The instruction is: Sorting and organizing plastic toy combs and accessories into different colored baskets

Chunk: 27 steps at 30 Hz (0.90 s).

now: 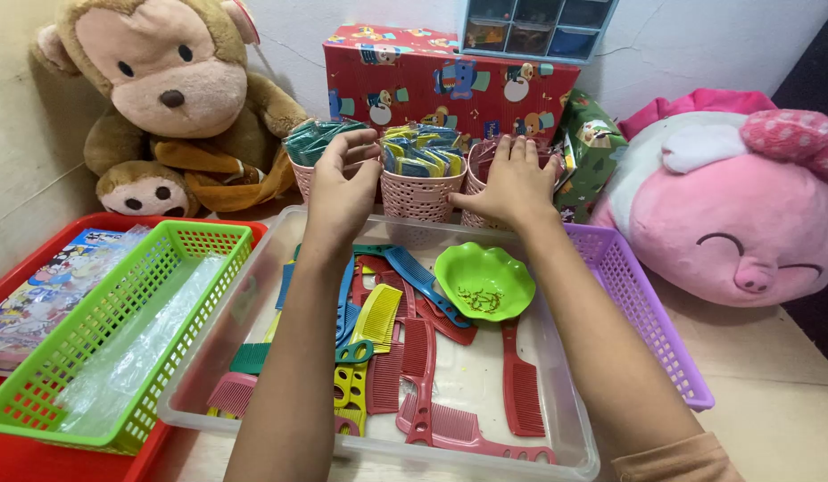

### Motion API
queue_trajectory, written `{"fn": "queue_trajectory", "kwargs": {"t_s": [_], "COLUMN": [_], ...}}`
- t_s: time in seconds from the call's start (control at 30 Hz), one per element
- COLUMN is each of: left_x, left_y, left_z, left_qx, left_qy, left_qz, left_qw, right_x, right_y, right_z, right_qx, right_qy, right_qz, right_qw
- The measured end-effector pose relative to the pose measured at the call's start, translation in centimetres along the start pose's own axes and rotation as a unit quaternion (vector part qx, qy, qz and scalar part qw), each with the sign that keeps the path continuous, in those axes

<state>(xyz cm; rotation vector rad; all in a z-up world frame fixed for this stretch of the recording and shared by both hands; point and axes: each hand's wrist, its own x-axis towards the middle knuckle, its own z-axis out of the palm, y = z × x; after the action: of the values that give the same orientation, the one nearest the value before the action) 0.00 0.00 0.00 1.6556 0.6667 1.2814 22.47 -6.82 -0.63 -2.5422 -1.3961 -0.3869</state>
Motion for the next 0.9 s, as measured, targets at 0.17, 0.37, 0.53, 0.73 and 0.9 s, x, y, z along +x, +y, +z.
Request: {"fn": "queue_trajectory", "kwargs": {"t_s": [0.17,0.37,0.53,0.73,0.9], "left_x": [1.4,2.6,1.0,2.9,1.3], "left_y": [-1.9,-4.4,-2.1,-4.3,-1.4], "left_z": [-0.2,0.1,0.2,0.7,0.7], "left_qx": [-0.057,-0.106,-0.095,-0.119,-0.134], "left_qy": [0.068,0.092,0.086,0.084,0.041], "left_qz": [0.007,-0.002,-0.013,0.012,0.053], "left_qw": [0.996,0.990,0.992,0.989,0.989], "right_x": [1.0,1.6,-0.9,-2.6,-7.4], "right_y": [0.8,0.6,-3.2,-7.8,-11.4], "right_z": [1.5,3.2,0.9,1.5,3.8], "right_qx": [-0.026,-0.041,-0.016,0.072,0.146], "right_qy": [0.020,0.065,0.136,0.227,-0.026], "right_qz": [-0.015,-0.043,-0.105,-0.326,-0.480], "right_qw": [0.999,0.996,0.985,0.915,0.865]}}
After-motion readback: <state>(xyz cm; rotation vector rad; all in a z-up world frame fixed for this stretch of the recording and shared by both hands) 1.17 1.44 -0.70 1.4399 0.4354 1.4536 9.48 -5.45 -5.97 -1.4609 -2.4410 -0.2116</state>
